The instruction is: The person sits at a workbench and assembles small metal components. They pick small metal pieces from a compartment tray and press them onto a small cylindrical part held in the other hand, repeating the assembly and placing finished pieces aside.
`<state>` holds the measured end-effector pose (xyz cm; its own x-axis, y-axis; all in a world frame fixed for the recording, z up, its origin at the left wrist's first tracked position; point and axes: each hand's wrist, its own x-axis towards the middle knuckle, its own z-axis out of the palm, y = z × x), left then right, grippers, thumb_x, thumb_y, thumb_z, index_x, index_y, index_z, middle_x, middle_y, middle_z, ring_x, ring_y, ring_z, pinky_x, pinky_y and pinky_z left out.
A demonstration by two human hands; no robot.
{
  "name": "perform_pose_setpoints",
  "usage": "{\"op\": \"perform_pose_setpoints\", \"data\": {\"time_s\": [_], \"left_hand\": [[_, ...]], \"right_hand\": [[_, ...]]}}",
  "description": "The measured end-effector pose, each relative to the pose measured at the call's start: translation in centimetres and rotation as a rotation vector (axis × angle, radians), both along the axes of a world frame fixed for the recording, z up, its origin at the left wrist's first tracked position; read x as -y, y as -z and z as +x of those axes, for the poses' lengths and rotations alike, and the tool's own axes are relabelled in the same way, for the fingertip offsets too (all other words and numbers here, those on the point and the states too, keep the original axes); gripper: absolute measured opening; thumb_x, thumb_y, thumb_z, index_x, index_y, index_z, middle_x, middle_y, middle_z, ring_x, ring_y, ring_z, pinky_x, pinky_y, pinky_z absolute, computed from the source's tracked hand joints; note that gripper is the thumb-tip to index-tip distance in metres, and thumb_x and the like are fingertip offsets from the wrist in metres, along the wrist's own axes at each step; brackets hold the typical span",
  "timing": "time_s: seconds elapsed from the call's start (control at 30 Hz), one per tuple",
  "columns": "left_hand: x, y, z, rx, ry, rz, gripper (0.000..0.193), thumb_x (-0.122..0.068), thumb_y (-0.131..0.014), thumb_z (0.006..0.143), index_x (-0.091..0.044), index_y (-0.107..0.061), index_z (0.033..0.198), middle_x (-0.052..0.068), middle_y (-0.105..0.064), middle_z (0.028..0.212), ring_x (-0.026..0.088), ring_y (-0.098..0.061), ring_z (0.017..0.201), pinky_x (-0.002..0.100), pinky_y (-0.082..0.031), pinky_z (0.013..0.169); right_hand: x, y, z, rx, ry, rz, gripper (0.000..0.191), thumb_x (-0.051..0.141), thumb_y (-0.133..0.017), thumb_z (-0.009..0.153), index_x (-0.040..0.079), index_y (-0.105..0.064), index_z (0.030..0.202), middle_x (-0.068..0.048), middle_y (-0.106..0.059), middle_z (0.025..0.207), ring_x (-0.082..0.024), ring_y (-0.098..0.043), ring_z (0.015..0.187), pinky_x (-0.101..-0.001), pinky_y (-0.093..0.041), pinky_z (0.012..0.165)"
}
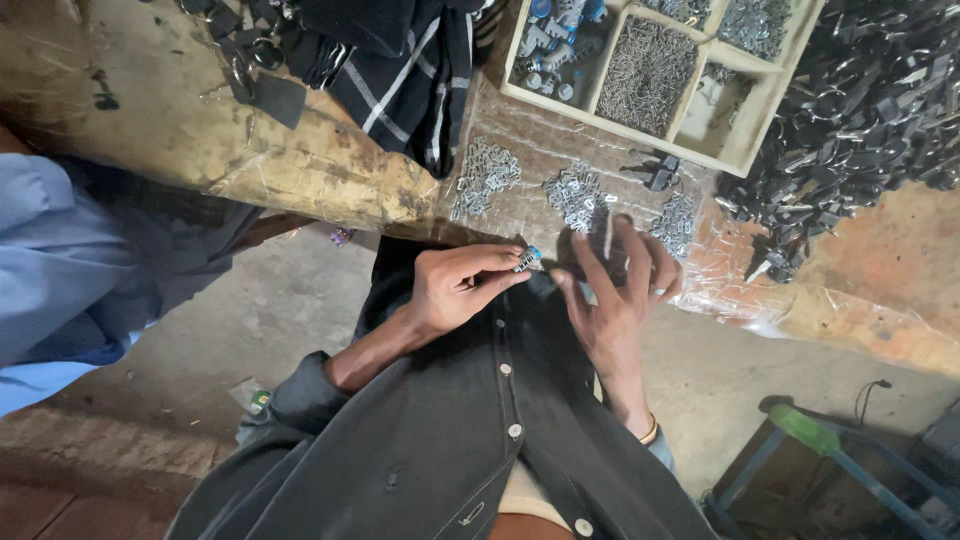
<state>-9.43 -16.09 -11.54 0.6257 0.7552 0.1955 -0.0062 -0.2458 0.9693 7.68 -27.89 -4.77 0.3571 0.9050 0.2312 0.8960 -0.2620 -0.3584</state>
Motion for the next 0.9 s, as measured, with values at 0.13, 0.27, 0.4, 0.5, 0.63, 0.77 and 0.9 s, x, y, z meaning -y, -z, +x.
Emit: {"op": "perform_pose_setpoints", "data": {"time_s": [0.13,0.27,0.4,0.5,0.63,0.77,0.9], "left_hand": [[0.4,0.4,0.8,0.005,-0.002,-0.13,0.025,-0.002,-0.089,0.083,0.0,-0.076,0.103,0.013,-0.078,0.109,0.01,-0.074,0.078,0.023,-0.059,0.063],[1.4,-0.2,1.7,0.001,0.016,-0.165,0.025,-0.001,-0.088,0.084,0.001,-0.075,0.105,0.012,-0.078,0.109,0.008,-0.071,0.077,0.022,-0.057,0.062],[1.9,-0.9,2.3,-0.018,0.037,-0.214,0.024,-0.001,-0.086,0.086,0.001,-0.075,0.107,0.012,-0.078,0.109,0.009,-0.074,0.078,0.023,-0.058,0.062],[1.9,-1.2,2.1,-0.048,0.037,-0.18,0.023,-0.002,-0.085,0.087,0.001,-0.075,0.107,0.012,-0.078,0.109,0.011,-0.076,0.079,0.023,-0.06,0.064],[1.2,-1.2,1.1,-0.052,0.044,-0.069,0.024,-0.001,-0.085,0.087,-0.001,-0.075,0.109,0.012,-0.078,0.11,0.017,-0.078,0.089,0.027,-0.062,0.072],[0.7,-1.1,1.1,-0.043,0.067,-0.027,0.025,0.001,-0.082,0.087,-0.001,-0.074,0.111,0.013,-0.077,0.114,0.02,-0.079,0.094,0.029,-0.065,0.076],[0.0,-1.6,0.6,-0.058,0.102,0.151,0.024,0.002,-0.082,0.086,-0.002,-0.076,0.108,0.011,-0.077,0.111,0.022,-0.079,0.092,0.03,-0.064,0.074]], "right_hand": [[0.8,1.0,1.2,-0.023,-0.089,0.129,0.031,0.014,-0.092,0.084,0.019,-0.077,0.111,-0.003,-0.062,0.132,-0.03,-0.051,0.123,-0.0467,-0.035,0.108],[2.4,1.2,2.4,-0.104,-0.094,0.136,0.025,0.006,-0.09,0.082,0.017,-0.079,0.101,0.004,-0.07,0.108,-0.021,-0.061,0.105,-0.0424,-0.034,0.101],[2.2,1.0,1.8,-0.392,-0.01,0.176,0.02,-0.001,-0.083,0.086,0.009,-0.076,0.101,-0.002,-0.072,0.102,-0.021,-0.064,0.098,-0.037,-0.041,0.095],[1.4,0.7,0.8,-0.545,0.014,0.195,0.019,-0.004,-0.079,0.089,0.005,-0.074,0.105,-0.005,-0.072,0.105,-0.022,-0.065,0.099,-0.0324,-0.047,0.093],[0.4,0.4,-0.7,-0.601,0.091,0.192,0.019,-0.003,-0.082,0.085,0.003,-0.073,0.101,-0.006,-0.075,0.099,-0.02,-0.062,0.092,-0.0331,-0.045,0.089],[-0.3,0.5,-1.4,-0.678,0.241,0.15,0.022,0.005,-0.083,0.085,0.005,-0.072,0.104,-0.003,-0.072,0.095,-0.015,-0.061,0.088,-0.0288,-0.049,0.082],[-0.1,0.3,-1.5,-0.483,0.114,0.134,0.027,0.007,-0.087,0.08,0.007,-0.071,0.102,-0.003,-0.074,0.092,-0.016,-0.062,0.084,-0.0342,-0.044,0.086]]}}
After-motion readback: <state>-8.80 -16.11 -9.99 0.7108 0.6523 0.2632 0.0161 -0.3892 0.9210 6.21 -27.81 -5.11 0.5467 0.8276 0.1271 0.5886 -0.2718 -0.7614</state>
